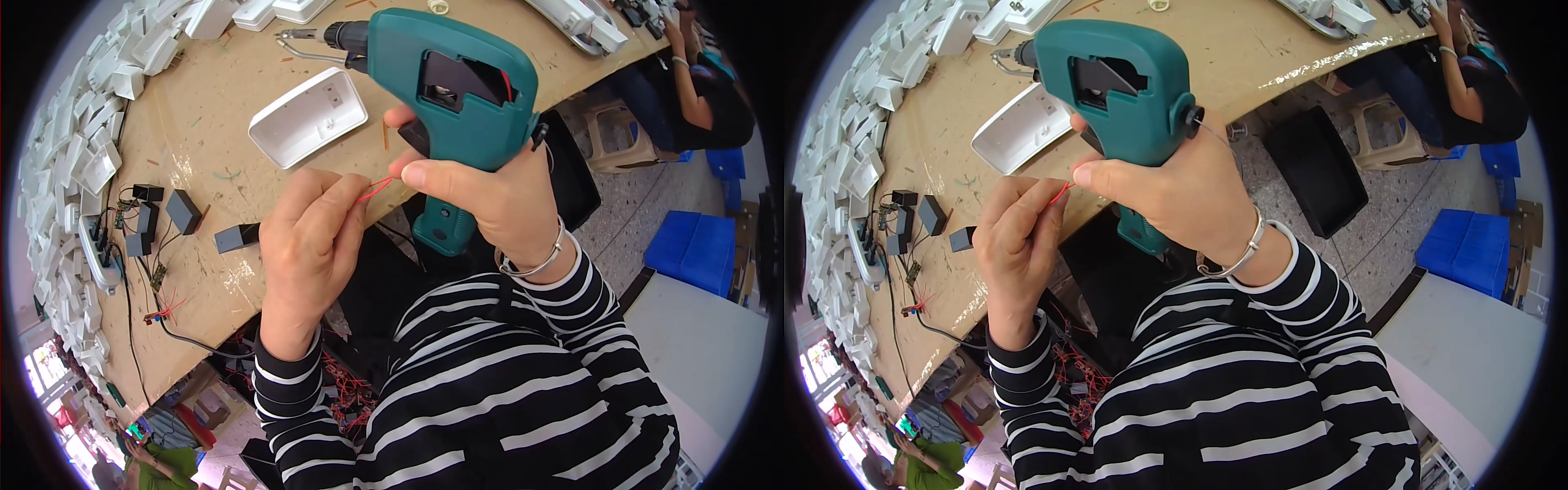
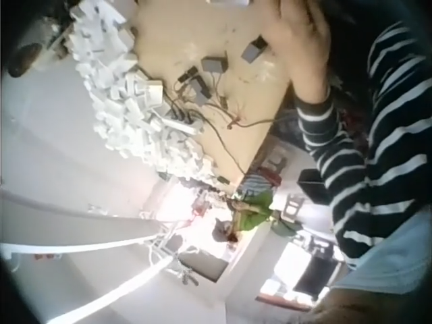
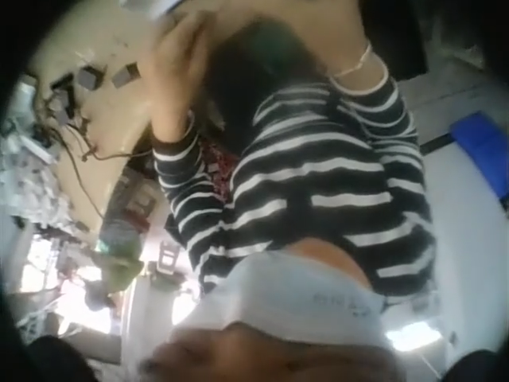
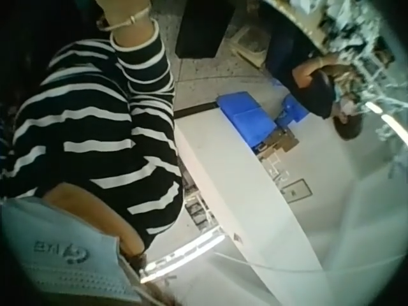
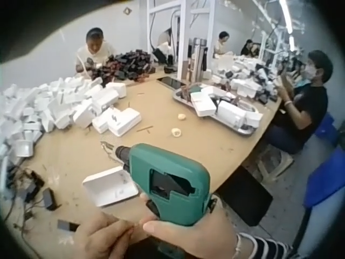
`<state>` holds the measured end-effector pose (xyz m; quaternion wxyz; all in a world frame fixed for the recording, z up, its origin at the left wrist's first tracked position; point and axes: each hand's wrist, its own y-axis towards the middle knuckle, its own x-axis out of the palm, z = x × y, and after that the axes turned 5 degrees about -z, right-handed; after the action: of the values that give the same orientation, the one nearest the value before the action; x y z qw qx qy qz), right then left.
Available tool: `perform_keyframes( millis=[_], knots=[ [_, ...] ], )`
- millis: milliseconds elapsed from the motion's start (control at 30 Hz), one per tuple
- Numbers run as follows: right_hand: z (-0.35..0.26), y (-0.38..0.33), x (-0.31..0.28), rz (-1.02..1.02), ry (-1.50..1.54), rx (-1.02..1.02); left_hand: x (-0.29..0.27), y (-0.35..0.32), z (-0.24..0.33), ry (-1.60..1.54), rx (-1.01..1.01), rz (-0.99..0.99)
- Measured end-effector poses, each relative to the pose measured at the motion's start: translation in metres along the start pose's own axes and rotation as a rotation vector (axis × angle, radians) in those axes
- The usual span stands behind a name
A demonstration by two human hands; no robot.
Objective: Soldering wires into small white plastic cases using a handheld soldering gun.
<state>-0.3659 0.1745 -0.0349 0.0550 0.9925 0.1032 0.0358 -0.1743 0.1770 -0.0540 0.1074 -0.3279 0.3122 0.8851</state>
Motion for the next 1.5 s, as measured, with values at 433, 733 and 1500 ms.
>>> perform_keyframes(
  millis=[433,733,1500],
  knots=[
    [-0.006,-0.001,0.009,0.006,-0.115,0.066,0.001,-0.004,0.001,0.044,0.007,-0.022],
    [0.007,-0.007,0.005,0.171,-0.747,-0.478,0.004,-0.008,0.006,0.089,-0.016,0.028],
    [0.029,0.025,-0.003,-0.048,0.746,0.234,0.008,0.008,0.001,0.058,-0.264,0.211]
  ],
)
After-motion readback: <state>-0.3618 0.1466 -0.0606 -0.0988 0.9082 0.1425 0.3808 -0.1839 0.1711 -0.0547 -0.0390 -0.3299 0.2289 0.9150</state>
